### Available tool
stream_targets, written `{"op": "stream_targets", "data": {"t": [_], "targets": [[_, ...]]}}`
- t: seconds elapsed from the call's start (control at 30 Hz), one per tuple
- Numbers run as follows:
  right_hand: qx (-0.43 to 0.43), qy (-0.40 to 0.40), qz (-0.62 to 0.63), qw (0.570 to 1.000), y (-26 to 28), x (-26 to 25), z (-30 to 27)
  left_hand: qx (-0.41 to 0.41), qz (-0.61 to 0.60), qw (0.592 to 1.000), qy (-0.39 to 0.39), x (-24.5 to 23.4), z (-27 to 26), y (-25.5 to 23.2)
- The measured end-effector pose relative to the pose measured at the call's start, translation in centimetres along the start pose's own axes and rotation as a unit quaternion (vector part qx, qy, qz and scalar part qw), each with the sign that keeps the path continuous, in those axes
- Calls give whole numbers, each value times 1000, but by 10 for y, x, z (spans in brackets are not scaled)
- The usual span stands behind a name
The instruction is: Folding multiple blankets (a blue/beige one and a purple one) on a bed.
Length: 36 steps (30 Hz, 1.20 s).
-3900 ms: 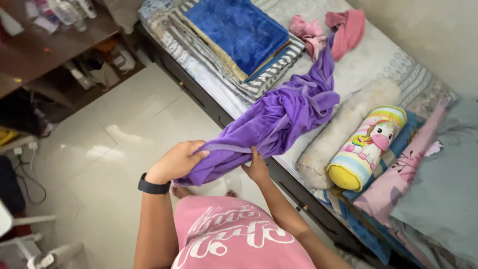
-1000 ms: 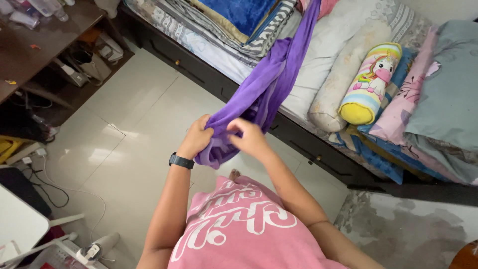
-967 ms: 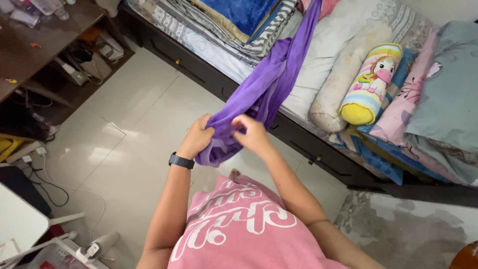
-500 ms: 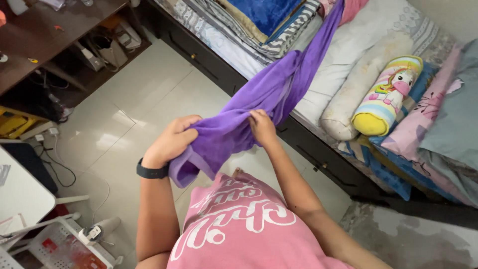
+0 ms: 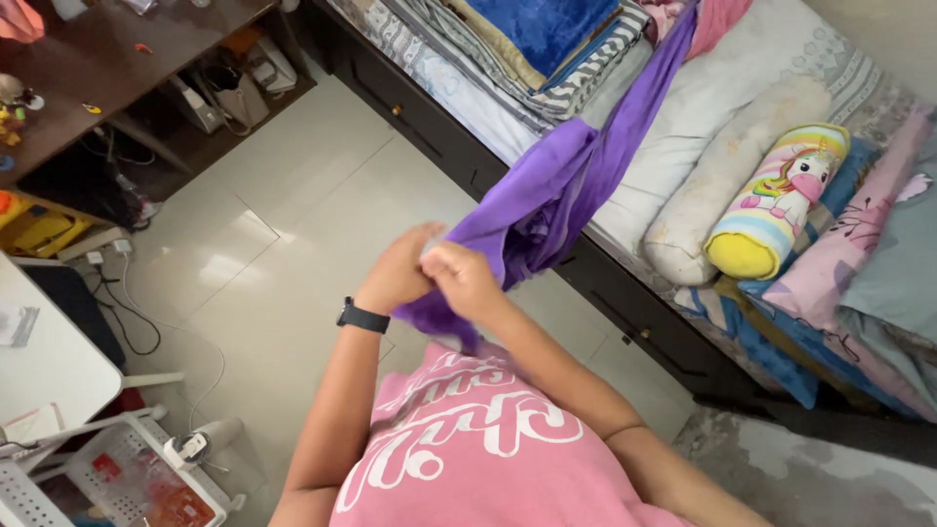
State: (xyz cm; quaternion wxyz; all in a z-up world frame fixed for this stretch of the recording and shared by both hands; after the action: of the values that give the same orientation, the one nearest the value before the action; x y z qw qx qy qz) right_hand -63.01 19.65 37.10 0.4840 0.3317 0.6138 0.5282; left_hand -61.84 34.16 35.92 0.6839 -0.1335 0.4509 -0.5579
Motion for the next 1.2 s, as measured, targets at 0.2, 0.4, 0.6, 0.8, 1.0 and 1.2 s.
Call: {"op": "stream_targets", "data": {"t": [0.2, 0.4, 0.6, 0.8, 1.0, 1.2], "targets": [[11, -37, 72, 997, -37, -11, 18, -207, -61, 975, 56, 24, -9, 25], [102, -167, -7, 981, -63, -57, 15, -214, -92, 967, 100, 24, 11, 10], [170, -206, -11, 964, -124, -79, 1, -186, -128, 969, 104, 84, 11, 40], [195, -260, 4, 946, -185, -133, 6, -178, -138, 966, 124, 135, 32, 60], [233, -301, 10, 924, -237, -225, 53, -203, -112, 967, 106, 180, 93, 88], [237, -314, 8, 919, -278, -309, 99, -179, -89, 971, 129, 255, 166, 126]]}}
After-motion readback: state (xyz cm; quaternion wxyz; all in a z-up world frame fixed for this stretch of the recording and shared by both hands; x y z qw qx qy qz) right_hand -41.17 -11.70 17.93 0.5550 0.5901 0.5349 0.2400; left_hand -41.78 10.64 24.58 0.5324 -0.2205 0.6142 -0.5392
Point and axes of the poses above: each hand's wrist, its own z-axis towards the middle knuckle, its own x-axis out of the palm, y = z × x, the point moved 4 cm from there along z, towards the middle knuckle, and after that the axes turned 11 degrees about x, right-handed, at the moved point
